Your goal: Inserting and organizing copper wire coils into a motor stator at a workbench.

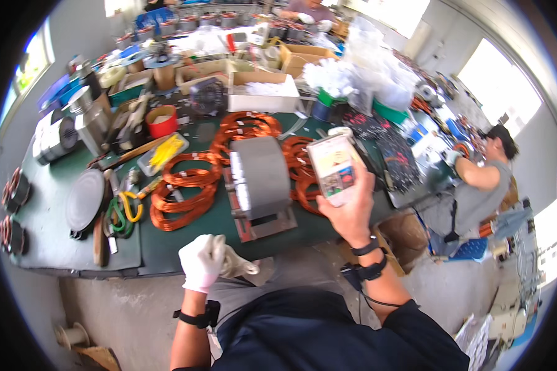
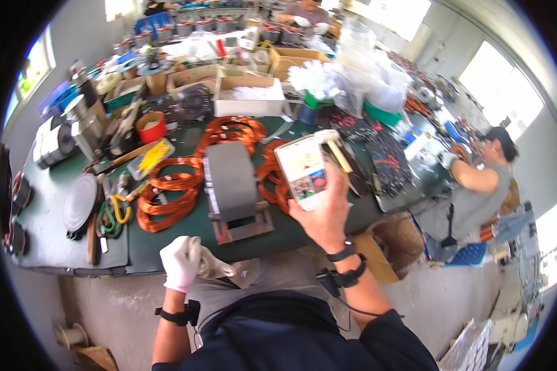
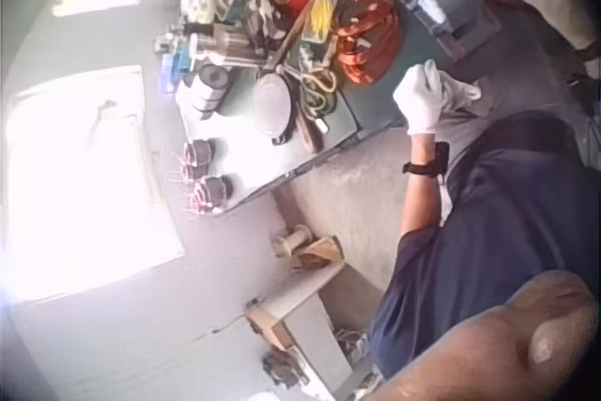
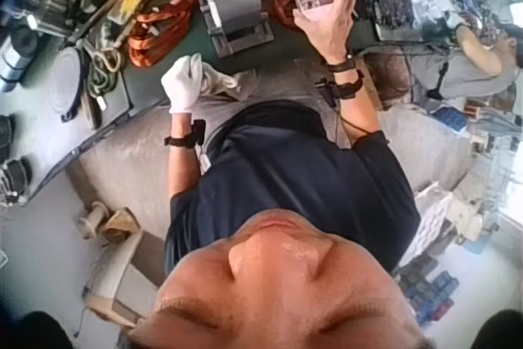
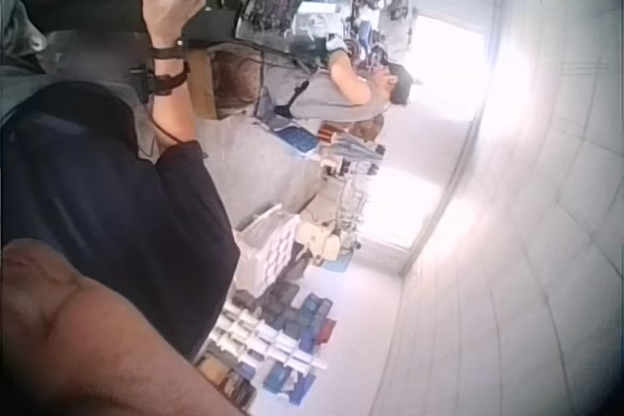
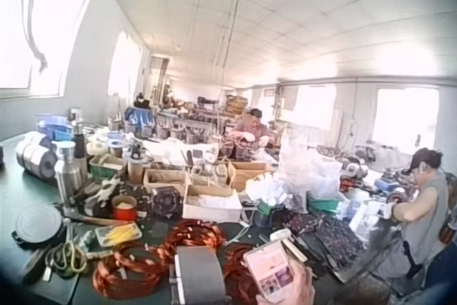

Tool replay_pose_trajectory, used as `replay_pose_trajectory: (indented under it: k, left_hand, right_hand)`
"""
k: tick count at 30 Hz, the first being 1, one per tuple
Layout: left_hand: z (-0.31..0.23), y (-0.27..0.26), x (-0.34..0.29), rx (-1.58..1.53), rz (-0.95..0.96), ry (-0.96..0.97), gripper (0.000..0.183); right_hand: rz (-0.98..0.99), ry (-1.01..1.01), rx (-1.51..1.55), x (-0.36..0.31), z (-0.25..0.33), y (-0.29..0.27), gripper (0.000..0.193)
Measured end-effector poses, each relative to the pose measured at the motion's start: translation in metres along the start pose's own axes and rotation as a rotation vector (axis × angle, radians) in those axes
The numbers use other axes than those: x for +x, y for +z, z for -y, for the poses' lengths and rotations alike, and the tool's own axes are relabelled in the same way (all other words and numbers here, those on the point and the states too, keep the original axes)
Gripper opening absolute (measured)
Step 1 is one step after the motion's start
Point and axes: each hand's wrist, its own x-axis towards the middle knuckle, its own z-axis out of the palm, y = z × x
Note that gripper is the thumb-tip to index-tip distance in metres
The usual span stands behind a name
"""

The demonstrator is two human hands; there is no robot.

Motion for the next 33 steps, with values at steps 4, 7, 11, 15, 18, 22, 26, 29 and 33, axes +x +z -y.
replay_pose_trajectory:
  k: [4,7,11,15,18,22,26,29,33]
  left_hand:
    - [-0.02,0.008,-0.011,-0.008,-0.001,0.016,0.029]
    - [-0.004,-0.002,0.001,-0.017,0.043,0.051,0.026]
    - [0.001,-0.004,-0.003,0.017,0.003,0.047,0.031]
    - [0.001,-0.006,-0.002,-0.041,-0.004,0.049,0.031]
    - [0.005,-0.005,-0.004,-0.019,-0.019,0.091,0.033]
    - [0.006,-0.009,-0.003,-0.082,0.011,0.094,0.035]
    - [0.009,-0.01,-0.004,-0.146,0.057,0.062,0.037]
    - [0.011,-0.014,-0.002,-0.206,0.084,0.038,0.038]
    - [0.012,-0.018,0.006,-0.298,0.119,0.035,0.037]
  right_hand:
    - [-0.036,-0.32,-0.016,0.047,0.026,-0.028,0.097]
    - [0.021,-0.242,0.33,0.09,0.068,-0.018,0.1]
    - [0.152,-0.33,0.72,0.165,0.142,-0.004,0.093]
    - [0.384,-0.226,0.929,0.249,0.186,0.044,0.052]
    - [0.54,-0.148,0.895,0.287,0.225,0.104,0.03]
    - [0.672,-0.115,0.701,0.329,0.235,0.212,0.016]
    - [0.685,-0.126,0.553,0.318,0.222,0.332,0.021]
    - [0.742,-0.27,0.386,0.31,0.196,0.405,0.02]
    - [0.624,-0.183,0.246,0.299,0.141,0.472,0.029]
